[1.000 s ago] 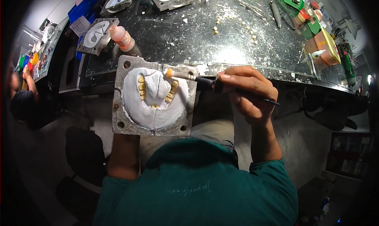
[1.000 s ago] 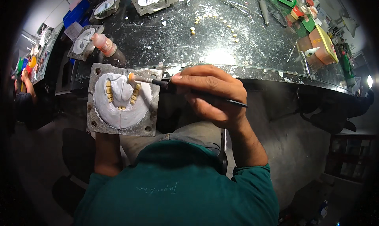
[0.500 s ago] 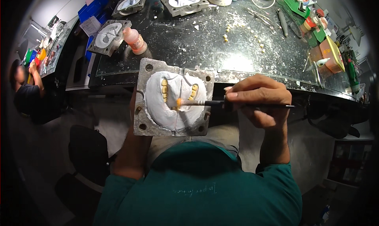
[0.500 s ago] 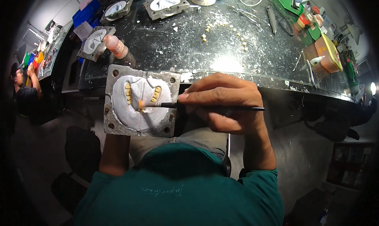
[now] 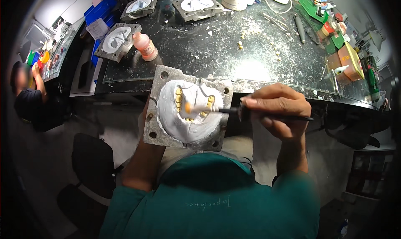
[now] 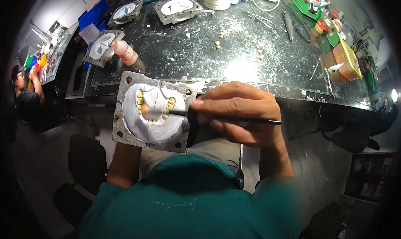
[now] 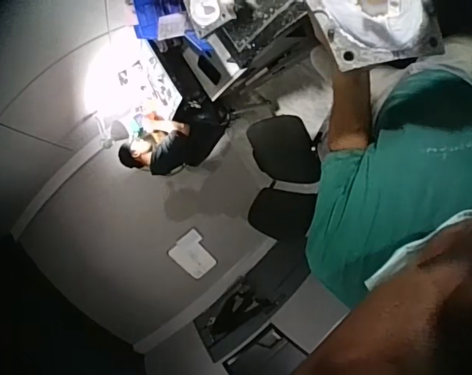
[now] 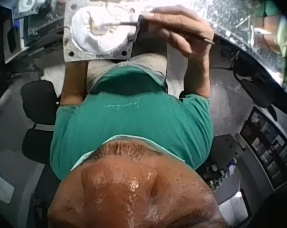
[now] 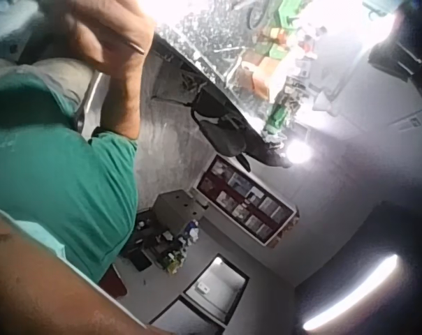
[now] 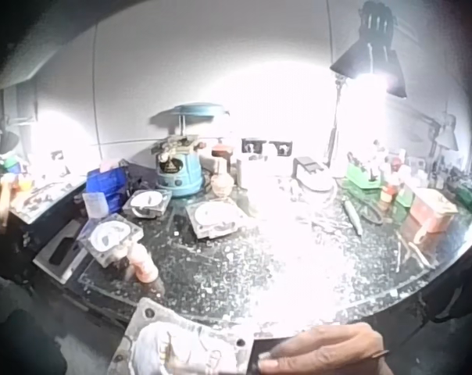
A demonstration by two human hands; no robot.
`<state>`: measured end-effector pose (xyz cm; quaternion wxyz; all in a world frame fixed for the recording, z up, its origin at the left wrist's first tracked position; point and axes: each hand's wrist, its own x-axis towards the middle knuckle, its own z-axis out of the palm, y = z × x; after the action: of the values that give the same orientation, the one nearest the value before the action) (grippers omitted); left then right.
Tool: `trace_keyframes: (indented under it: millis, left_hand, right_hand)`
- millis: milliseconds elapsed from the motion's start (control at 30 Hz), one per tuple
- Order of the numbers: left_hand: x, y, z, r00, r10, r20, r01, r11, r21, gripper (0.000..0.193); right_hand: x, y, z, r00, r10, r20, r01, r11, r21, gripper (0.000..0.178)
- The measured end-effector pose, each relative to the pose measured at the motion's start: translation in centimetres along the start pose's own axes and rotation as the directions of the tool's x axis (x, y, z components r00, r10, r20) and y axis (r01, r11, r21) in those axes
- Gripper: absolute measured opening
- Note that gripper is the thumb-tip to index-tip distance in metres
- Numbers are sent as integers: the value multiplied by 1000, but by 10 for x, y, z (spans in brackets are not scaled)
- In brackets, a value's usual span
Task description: The person applies a liquid coating to dental molds using a brush, then uses a compressed air tool to blow air onto the molds, and finishes by applying more liquid with the brush.
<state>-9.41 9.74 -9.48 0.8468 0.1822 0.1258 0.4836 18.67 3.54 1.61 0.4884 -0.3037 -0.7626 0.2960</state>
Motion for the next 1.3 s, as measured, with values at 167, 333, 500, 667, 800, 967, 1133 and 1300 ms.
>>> trace_keyframes:
  millis: [167,333,500,667,800,967,1133,1300]
  left_hand:
    - [2,-2,-3,1000,-27,16,27,999,-32,66]
    - [5,-2,-4,996,-70,47,73,994,-76,69]
    - [12,-5,-5,989,-119,91,132,980,-146,72]
    - [17,-7,5,963,-200,178,242,935,-259,75]
    - [22,-10,12,935,-236,265,314,899,-307,77]
    - [20,-12,-1,972,-191,134,220,940,-260,74]
    - [20,-14,-8,985,-160,65,170,961,-218,70]
    - [22,-16,-10,989,-145,11,145,973,-180,67]
  right_hand:
    - [4,2,-16,999,25,-42,-25,1000,9,33]
    - [18,1,-11,1000,-13,21,13,1000,-20,27]
    - [16,-6,-19,985,167,-52,-163,984,75,28]
    - [18,0,-1,992,-51,-113,40,994,-105,33]
    - [29,-5,14,994,-103,-36,93,973,-211,35]
    - [31,-3,8,999,-37,-18,34,991,-132,35]
    - [29,4,-6,987,-9,160,-5,996,86,35]
    - [29,9,-9,990,23,137,-37,994,105,38]
